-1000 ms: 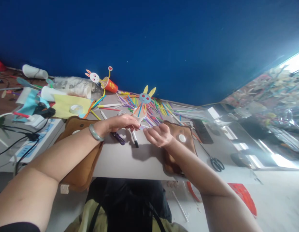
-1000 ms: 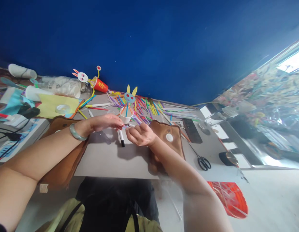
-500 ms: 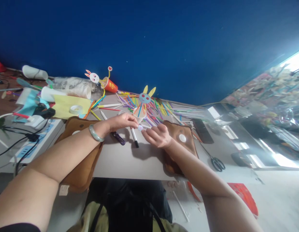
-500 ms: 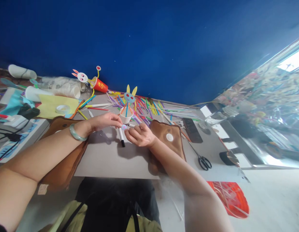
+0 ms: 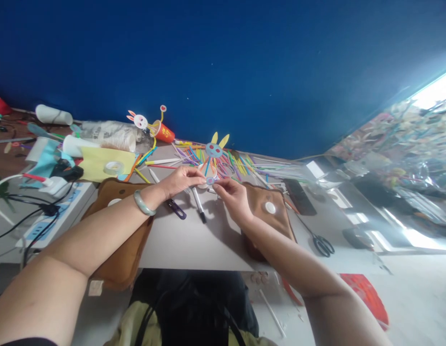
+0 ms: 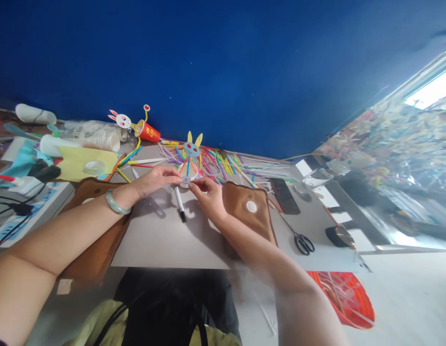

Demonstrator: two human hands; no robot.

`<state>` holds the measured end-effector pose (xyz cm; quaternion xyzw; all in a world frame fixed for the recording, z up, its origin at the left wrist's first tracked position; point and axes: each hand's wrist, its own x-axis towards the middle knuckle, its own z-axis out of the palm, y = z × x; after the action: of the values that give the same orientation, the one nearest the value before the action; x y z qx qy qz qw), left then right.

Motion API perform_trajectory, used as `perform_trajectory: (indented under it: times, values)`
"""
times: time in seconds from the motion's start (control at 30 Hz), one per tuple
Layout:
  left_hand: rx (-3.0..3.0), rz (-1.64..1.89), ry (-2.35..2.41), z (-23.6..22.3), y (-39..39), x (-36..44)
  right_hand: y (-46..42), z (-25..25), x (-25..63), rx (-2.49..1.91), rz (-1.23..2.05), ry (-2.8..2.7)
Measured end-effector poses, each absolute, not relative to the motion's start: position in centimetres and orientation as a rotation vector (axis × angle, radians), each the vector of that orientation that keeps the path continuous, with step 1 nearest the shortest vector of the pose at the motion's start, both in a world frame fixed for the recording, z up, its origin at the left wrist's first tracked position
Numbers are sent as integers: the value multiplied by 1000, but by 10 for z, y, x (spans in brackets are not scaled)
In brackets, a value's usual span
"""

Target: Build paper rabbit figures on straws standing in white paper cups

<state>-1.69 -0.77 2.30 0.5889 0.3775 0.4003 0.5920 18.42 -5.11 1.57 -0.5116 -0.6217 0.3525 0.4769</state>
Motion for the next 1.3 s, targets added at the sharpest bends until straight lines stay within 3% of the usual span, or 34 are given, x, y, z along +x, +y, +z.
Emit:
perform_trajectory:
  times: [0.17, 0.4, 0.6, 0.73, 0.93, 1.3]
  values:
    - [1393, 932, 878, 21, -7, -17, -48, 13, 177, -1198, 1041, -1330]
    - [1471, 959, 895, 20, -4, -19, -46, 16, 178, -1198, 971, -1365]
    - [1345, 1175, 1270, 20, 12, -29, -43, 41, 196, -1186, 585, -1715]
    - [1312, 1059, 1435, 11, 17, -33, -35, 61, 198, -1140, 534, -2015]
    - [1407, 823, 1302, 0, 15, -30, -20, 95, 177, -1100, 391, -2315]
    - [1198, 835, 1114, 2, 23, -32, -3, 132, 119, -1169, 190, -2917]
